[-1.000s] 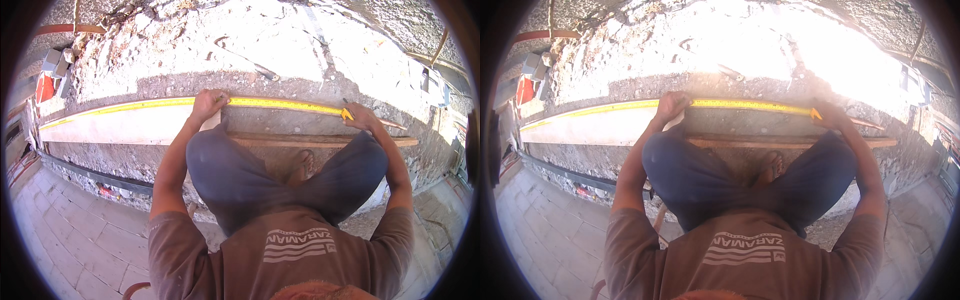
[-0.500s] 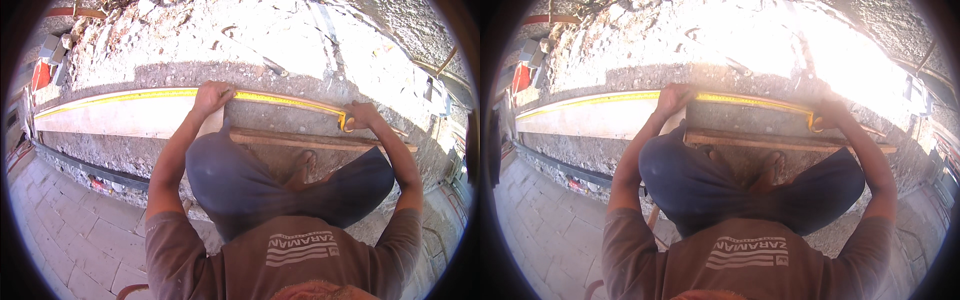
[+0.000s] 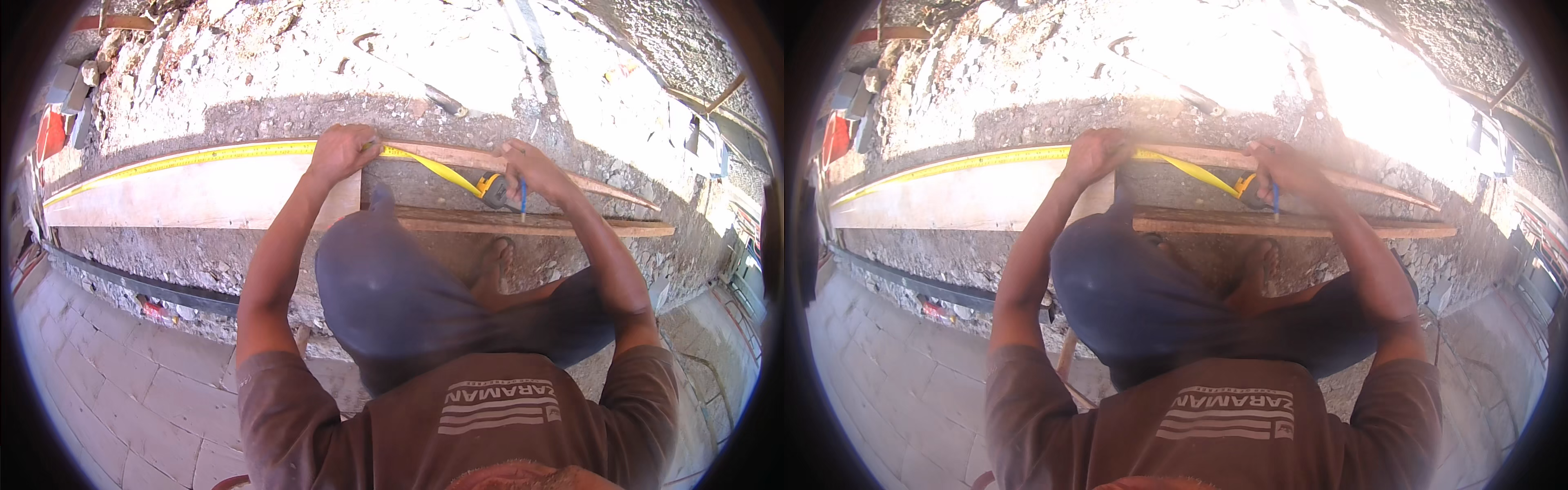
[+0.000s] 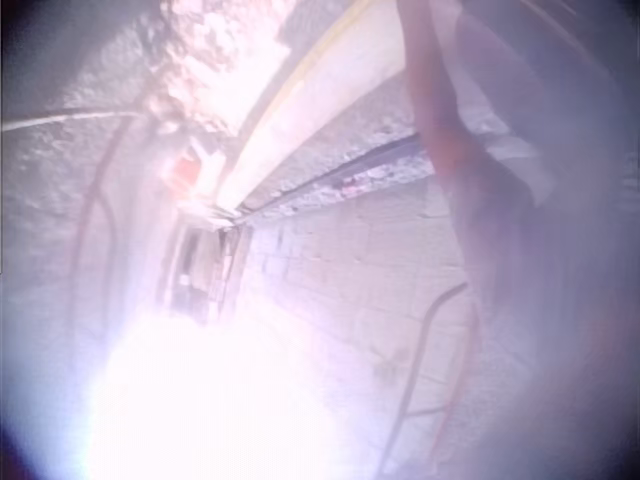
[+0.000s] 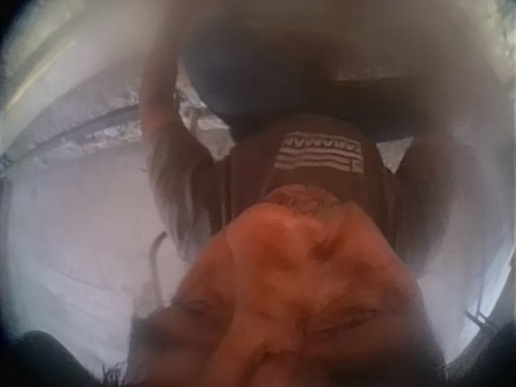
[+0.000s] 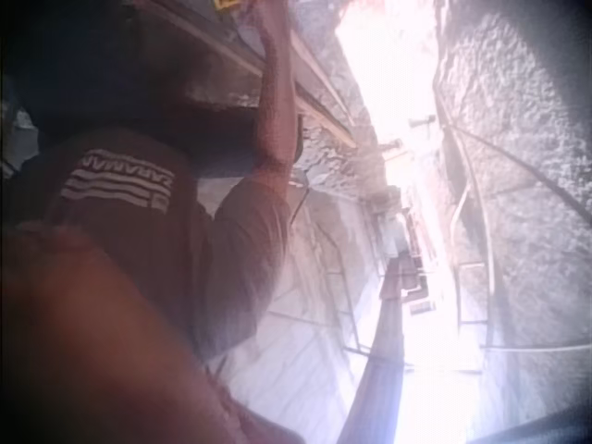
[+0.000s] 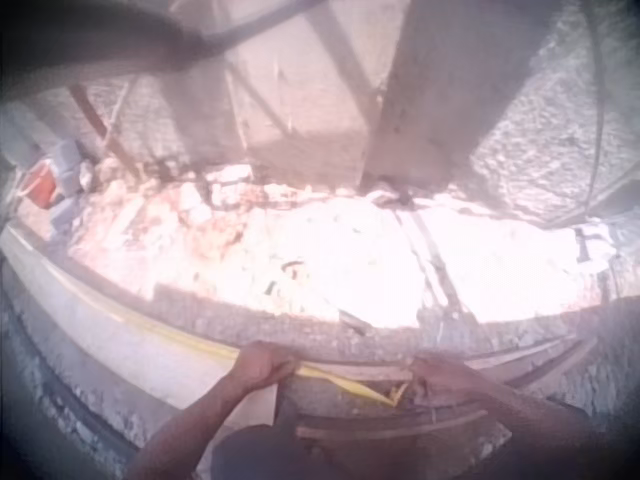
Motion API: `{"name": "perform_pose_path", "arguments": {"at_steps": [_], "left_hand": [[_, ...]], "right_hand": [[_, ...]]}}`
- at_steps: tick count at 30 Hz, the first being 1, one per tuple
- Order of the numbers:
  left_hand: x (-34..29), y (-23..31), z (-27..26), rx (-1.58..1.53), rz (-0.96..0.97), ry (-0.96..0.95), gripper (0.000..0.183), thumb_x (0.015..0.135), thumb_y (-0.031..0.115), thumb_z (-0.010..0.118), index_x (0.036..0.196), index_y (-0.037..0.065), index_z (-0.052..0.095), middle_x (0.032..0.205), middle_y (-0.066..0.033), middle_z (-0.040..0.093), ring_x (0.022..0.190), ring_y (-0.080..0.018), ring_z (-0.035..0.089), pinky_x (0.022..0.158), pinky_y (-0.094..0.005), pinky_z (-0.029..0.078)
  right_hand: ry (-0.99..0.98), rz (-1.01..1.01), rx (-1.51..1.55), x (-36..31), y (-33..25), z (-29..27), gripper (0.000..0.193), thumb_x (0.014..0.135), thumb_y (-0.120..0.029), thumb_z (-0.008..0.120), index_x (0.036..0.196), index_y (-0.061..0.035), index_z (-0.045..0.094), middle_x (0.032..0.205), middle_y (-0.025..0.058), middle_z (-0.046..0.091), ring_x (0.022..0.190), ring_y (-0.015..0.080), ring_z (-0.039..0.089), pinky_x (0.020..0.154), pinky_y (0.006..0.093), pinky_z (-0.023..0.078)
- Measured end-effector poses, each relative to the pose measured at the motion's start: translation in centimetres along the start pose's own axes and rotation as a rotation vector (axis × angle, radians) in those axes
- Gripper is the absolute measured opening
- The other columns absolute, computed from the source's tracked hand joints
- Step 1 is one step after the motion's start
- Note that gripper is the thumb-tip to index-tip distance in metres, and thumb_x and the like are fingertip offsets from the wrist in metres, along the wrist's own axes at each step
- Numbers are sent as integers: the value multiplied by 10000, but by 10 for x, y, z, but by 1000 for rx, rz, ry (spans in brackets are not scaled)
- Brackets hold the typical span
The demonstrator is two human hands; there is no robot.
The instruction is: The person measures a long wooden plank with a tape measure and marks it with a pen. They then use a hand saw to cut the plank along the marked line. Finally, they pick up nails from a bucket and place them on the plank.
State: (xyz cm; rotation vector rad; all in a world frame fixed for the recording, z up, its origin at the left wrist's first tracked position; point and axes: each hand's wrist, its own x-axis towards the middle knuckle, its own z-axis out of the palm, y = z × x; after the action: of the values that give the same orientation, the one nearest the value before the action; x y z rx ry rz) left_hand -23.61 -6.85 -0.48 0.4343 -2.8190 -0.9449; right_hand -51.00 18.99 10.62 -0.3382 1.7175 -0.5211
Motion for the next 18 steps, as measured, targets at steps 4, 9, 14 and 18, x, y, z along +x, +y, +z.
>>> {"name": "perform_pose_path", "arguments": {"at_steps": [4,9,14,18], "left_hand": [[2,5,-8,-56,-42,-25,229,879,325,655,847,99,638,767,-81,626,771,-306,630,707,-439,476],[9,6,-13,-94,-170,-165,240,864,342,667,861,102,662,812,-89,630,784,-324,632,692,-445,486],[10,8,-16,-117,-167,-180,231,871,332,657,843,103,663,813,-84,631,782,-323,633,667,-438,487],[9,10,-15,-109,-128,-134,230,876,328,650,836,102,659,812,-87,629,774,-322,629,664,-445,483]], "right_hand": [[8,7,2,6,-27,74,487,1053,-419,376,1069,-8,637,659,6,500,531,134,484,511,299,432],[55,-128,332,23,-13,123,574,1049,-516,349,985,-22,634,695,21,536,599,134,505,552,278,439],[56,-228,372,18,-3,113,435,1046,-413,438,967,-32,631,788,29,593,723,117,563,641,272,476],[230,-379,211,15,-8,121,256,982,-290,581,993,-41,639,823,41,630,770,126,588,692,310,491]]}}
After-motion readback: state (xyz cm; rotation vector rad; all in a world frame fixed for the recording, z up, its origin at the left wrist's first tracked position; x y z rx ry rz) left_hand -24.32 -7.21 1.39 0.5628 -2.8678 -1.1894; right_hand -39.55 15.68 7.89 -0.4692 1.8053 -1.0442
